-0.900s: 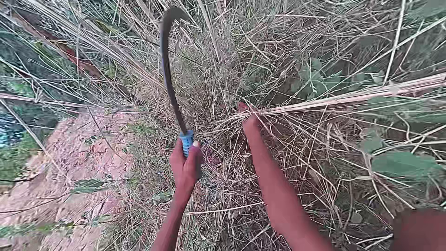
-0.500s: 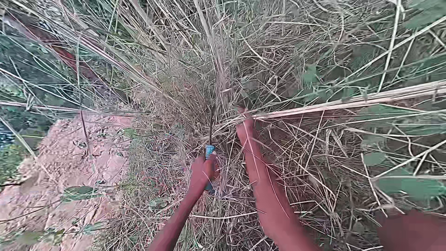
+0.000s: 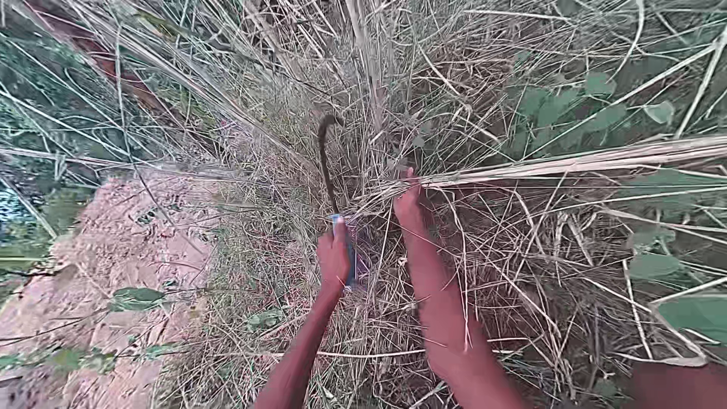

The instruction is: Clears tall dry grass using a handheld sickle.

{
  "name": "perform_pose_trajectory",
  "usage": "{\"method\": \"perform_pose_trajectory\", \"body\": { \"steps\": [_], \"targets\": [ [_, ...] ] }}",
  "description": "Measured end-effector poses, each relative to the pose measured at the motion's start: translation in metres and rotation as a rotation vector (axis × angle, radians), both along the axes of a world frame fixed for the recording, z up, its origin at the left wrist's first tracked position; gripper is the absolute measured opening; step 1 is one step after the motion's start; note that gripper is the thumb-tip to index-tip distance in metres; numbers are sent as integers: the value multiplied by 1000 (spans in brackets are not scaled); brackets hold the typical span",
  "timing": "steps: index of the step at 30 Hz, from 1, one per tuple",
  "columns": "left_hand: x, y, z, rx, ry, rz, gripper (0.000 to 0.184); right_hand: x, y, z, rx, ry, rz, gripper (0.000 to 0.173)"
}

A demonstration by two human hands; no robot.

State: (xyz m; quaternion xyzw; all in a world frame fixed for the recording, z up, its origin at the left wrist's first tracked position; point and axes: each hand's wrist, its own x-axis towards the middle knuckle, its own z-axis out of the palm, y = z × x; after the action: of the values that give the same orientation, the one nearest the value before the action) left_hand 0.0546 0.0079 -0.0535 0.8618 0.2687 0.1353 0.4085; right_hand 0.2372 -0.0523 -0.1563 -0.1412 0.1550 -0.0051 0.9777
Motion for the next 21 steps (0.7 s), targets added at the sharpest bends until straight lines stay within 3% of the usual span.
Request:
{"method": "perform_pose_trajectory", "body": {
  "steps": [2, 4, 5, 6, 8, 9, 11, 13, 15, 16, 17, 19, 20, 21],
  "targets": [
    [4, 9, 6, 74, -479, -117, 47, 6, 2, -4, 40, -29, -31, 21],
    [15, 15, -21, 144, -652, -176, 56, 12, 0, -8, 70, -17, -15, 21],
    [12, 14, -45, 201, -532, -145, 57, 11, -2, -8, 54, -4, 5, 21],
    [5, 10, -63, 225, -248, -92, 54, 7, -3, -6, 33, 0, 18, 25],
    [8, 4, -69, 67, 374, -48, 57, -2, -5, -9, -27, -23, 37, 37],
    [16, -2, -61, 5, 483, -43, 56, -2, -6, -15, -42, -38, 45, 39],
    [19, -13, -24, -32, 373, -34, 54, 6, -2, -24, -49, -45, 28, 37],
    [11, -18, -4, 80, 25, -19, 51, 11, 2, -32, -59, -41, 54, 34],
    [16, -10, -19, 231, -287, -84, 48, 16, 1, -31, -65, -33, 58, 32],
    [19, -8, -39, 282, -298, -99, 48, 17, 0, -31, -81, -36, 46, 29],
    [16, -10, -57, 286, -151, -96, 48, 16, -1, -31, -93, -34, 47, 26],
    [13, -16, -71, 138, 397, -80, 53, 1, -5, -34, -128, -67, 65, 25],
    [21, -21, -65, 46, 550, -74, 55, -3, -9, -34, -189, -72, 60, 22],
    [34, -30, -50, -56, 567, -77, 54, 2, -20, -31, -244, -109, 63, 25]
  ]
}}
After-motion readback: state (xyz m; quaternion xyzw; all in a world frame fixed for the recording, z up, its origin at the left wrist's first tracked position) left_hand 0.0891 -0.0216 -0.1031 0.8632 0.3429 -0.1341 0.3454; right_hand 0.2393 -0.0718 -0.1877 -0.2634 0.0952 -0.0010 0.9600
